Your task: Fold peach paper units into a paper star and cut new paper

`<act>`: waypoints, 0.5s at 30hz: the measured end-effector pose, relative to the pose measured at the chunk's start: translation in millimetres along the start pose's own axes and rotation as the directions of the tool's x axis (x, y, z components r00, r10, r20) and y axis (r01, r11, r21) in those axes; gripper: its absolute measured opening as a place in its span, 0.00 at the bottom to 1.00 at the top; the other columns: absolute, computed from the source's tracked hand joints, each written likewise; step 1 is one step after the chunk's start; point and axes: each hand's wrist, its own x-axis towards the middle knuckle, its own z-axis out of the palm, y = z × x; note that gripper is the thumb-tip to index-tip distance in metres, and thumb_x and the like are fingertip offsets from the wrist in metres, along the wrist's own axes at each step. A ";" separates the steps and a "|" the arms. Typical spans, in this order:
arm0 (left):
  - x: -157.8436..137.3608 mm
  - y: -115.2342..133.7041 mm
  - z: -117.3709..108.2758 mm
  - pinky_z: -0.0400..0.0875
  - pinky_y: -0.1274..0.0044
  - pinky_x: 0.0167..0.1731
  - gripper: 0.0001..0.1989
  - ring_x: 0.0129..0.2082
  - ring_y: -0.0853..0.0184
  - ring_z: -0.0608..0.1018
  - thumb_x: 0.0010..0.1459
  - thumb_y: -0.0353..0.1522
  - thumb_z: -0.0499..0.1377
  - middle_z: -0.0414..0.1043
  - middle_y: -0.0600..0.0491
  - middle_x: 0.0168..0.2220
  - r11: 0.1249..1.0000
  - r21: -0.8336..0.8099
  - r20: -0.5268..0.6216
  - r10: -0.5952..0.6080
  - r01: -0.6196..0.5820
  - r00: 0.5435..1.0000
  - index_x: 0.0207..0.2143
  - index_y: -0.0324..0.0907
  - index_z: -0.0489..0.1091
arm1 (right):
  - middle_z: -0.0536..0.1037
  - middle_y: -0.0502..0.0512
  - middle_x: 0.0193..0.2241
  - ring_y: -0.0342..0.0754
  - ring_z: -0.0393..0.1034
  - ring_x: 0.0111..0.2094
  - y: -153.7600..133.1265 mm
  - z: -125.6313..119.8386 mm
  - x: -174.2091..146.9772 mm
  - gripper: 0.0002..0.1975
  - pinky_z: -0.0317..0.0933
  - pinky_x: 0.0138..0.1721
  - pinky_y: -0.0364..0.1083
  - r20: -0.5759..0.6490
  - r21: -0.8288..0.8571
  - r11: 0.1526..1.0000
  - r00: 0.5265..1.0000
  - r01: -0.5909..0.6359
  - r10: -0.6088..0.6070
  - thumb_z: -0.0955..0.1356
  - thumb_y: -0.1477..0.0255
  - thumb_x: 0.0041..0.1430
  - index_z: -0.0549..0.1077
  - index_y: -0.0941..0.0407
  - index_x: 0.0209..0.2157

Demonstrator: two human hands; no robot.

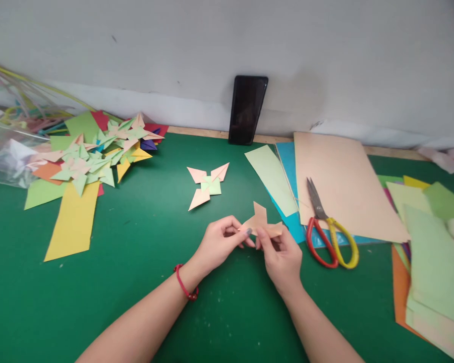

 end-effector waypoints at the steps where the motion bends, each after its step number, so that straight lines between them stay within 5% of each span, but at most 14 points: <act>1: 0.1 -0.2 0.0 0.70 0.78 0.30 0.12 0.28 0.69 0.78 0.56 0.38 0.60 0.77 0.51 0.26 1.000 0.002 -0.003 0.000 0.000 1.000 0.27 0.38 0.65 | 0.69 0.47 0.20 0.41 0.65 0.22 0.1 0.0 0.2 0.08 0.60 0.26 0.41 -0.006 -0.002 1.000 1.000 -0.005 0.005 0.67 0.68 0.58 0.66 0.55 0.27; 15: 1.6 -3.7 -1.2 0.70 0.77 0.29 0.14 0.28 0.68 0.78 0.61 0.40 0.53 0.77 0.49 0.27 0.999 -0.034 0.060 0.030 -0.028 0.998 0.29 0.39 0.63 | 0.67 0.45 0.16 0.39 0.62 0.18 -5.2 -0.6 7.6 0.12 0.57 0.21 0.40 0.036 0.139 0.981 0.991 -0.133 0.129 0.67 0.65 0.57 0.64 0.56 0.25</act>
